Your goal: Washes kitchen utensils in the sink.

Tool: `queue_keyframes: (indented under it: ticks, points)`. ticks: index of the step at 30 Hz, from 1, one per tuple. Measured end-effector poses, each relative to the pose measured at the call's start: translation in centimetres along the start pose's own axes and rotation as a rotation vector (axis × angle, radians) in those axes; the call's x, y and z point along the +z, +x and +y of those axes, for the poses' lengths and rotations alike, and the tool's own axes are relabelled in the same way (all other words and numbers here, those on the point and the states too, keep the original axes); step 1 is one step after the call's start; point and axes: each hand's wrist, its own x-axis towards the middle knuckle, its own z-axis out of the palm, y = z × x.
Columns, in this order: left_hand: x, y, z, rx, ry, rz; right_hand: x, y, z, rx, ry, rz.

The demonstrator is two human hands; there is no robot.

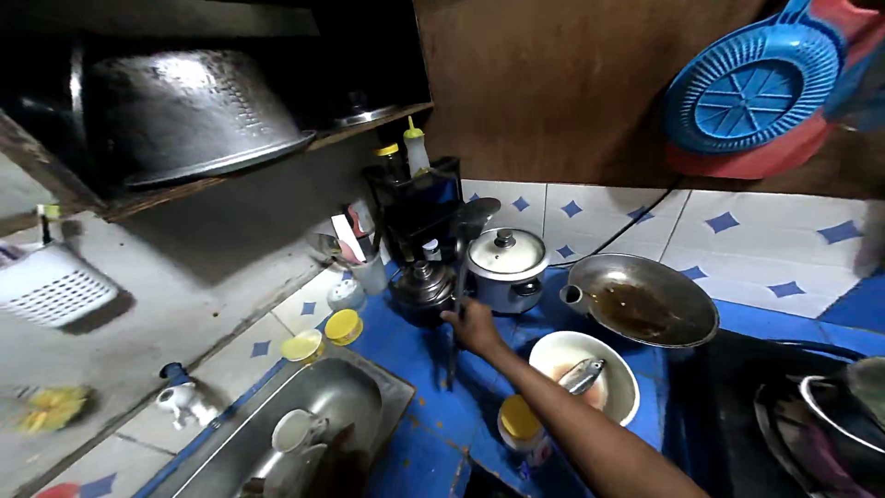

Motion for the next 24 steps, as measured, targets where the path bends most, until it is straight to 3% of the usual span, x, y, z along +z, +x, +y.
queue_keyframes:
  ticks: [2, 5, 9, 12, 14, 16, 19, 24]
  points:
    - [0.2, 1.4, 2.7, 0.124, 0.005, -0.016, 2.1, -2.5, -2.6, -0.036, 0.165, -0.128]
    - [1.5, 2.2, 5.4, 0.127, 0.027, -0.03, 5.4, -5.7, -4.1, -0.059, 0.269, -0.281]
    - [4.0, 1.1, 3.7, 0.183, 0.216, 0.149, 7.9, -9.0, -3.7, -0.148, 0.223, -0.313]
    - [3.8, -1.7, 8.5, -0.077, 0.145, 0.003, 8.0, -10.9, -2.9, -0.177, 0.191, -0.334]
    - [3.9, -2.7, 8.5, -0.196, -0.031, -0.012, 7.6, -11.2, -2.7, -0.16, 0.15, -0.423]
    - [4.4, -3.2, 6.0, -0.236, -0.322, -0.01, 7.4, -11.2, -2.2, -0.14, 0.116, -0.519]
    - [4.3, -4.1, 3.7, -0.359, -0.782, -0.167, 7.9, -11.4, -0.9, -0.122, 0.112, -0.561]
    - [4.5, -5.8, 1.3, -0.268, -1.096, -0.283, 9.0, -11.7, 0.3, -0.063, 0.137, -0.608]
